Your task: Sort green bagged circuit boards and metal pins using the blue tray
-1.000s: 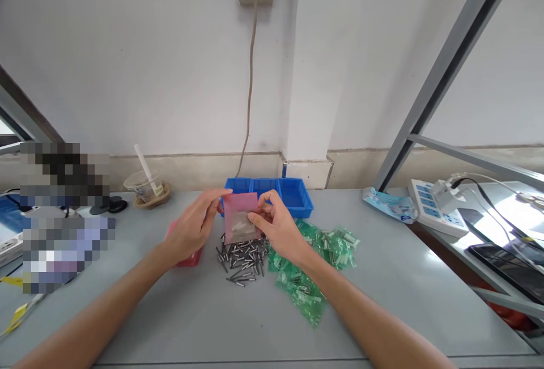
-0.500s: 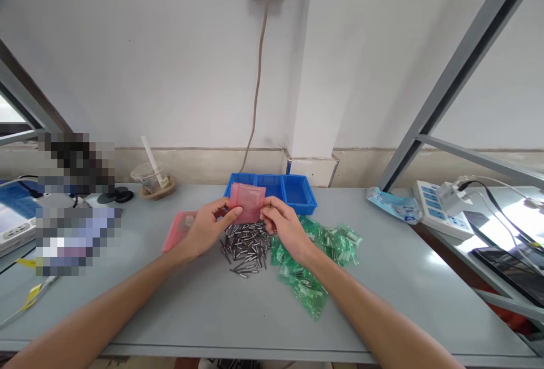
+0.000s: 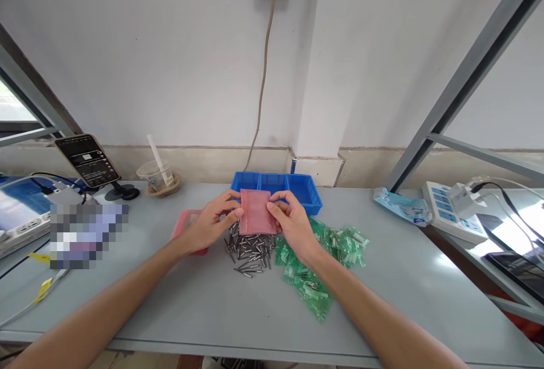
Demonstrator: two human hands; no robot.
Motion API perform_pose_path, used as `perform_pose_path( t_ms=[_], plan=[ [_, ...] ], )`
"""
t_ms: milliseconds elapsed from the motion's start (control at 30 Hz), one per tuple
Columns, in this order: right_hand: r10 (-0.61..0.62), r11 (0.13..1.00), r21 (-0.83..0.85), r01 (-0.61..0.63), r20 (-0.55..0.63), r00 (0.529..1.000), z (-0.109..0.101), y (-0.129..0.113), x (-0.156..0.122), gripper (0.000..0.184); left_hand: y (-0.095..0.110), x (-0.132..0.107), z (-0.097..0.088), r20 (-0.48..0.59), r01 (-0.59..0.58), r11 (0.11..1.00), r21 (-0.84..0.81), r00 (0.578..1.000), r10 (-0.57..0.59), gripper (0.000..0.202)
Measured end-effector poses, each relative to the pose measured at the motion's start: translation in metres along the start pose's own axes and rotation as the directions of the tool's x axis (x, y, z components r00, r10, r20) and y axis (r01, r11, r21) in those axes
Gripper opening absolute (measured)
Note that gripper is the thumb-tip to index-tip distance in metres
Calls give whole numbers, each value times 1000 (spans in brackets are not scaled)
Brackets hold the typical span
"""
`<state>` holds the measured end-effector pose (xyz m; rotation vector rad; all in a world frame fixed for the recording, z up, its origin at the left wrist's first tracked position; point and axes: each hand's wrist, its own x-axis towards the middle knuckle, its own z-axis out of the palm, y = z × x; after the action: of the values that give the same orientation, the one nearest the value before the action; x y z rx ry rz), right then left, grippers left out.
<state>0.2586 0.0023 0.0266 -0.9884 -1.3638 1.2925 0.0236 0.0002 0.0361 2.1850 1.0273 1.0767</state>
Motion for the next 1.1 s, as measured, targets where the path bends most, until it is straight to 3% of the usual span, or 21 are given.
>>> perform_pose_path(
  t_ms=[167, 300, 433, 567, 633, 833, 933, 1000, 1033, 1100],
  plan=[
    [-5, 1000, -30, 5, 5, 1000, 0, 1, -1, 30, -7, 5, -6, 26, -44, 998, 54, 999, 43, 47],
    [8, 1000, 9, -8, 1, 1000, -2, 4, 2, 21, -9, 13, -22, 71, -27, 999, 42, 997, 24, 45],
    [-54, 998, -28, 54, 9, 999, -4, 2, 4, 21, -20, 10, -47, 75, 79, 981, 176, 993, -93, 48],
    [-120, 989, -87, 119, 3, 993, -3, -2, 3, 22, -38, -3, -63, 2, 224, 842, 490, 966, -258, 52],
    [-136, 987, -88, 135, 6, 991, -3, -3, 2, 24, -44, -9, -65, 33, 251, 793, 556, 946, -322, 55],
    [-118, 988, -100, 115, -17, 993, -6, -3, 1, 25, -51, -16, -62, 146, 256, 767, 588, 899, -412, 56],
    [-126, 988, -99, 121, -50, 991, -8, -1, 2, 28, -42, -13, -61, 110, 227, 755, 615, 923, -368, 53],
    [-124, 990, -81, 119, -62, 990, -8, 1, 3, 30, -28, -8, -59, 31, 193, 790, 582, 965, -259, 49],
    [-119, 991, -65, 116, -57, 991, -7, 2, 4, 32, -20, -4, -56, -18, 183, 835, 519, 979, -203, 47],
    [-109, 994, -26, 108, -44, 993, -5, 3, 7, 36, -4, 5, -47, 3, 149, 938, 312, 988, -158, 43]
  ],
)
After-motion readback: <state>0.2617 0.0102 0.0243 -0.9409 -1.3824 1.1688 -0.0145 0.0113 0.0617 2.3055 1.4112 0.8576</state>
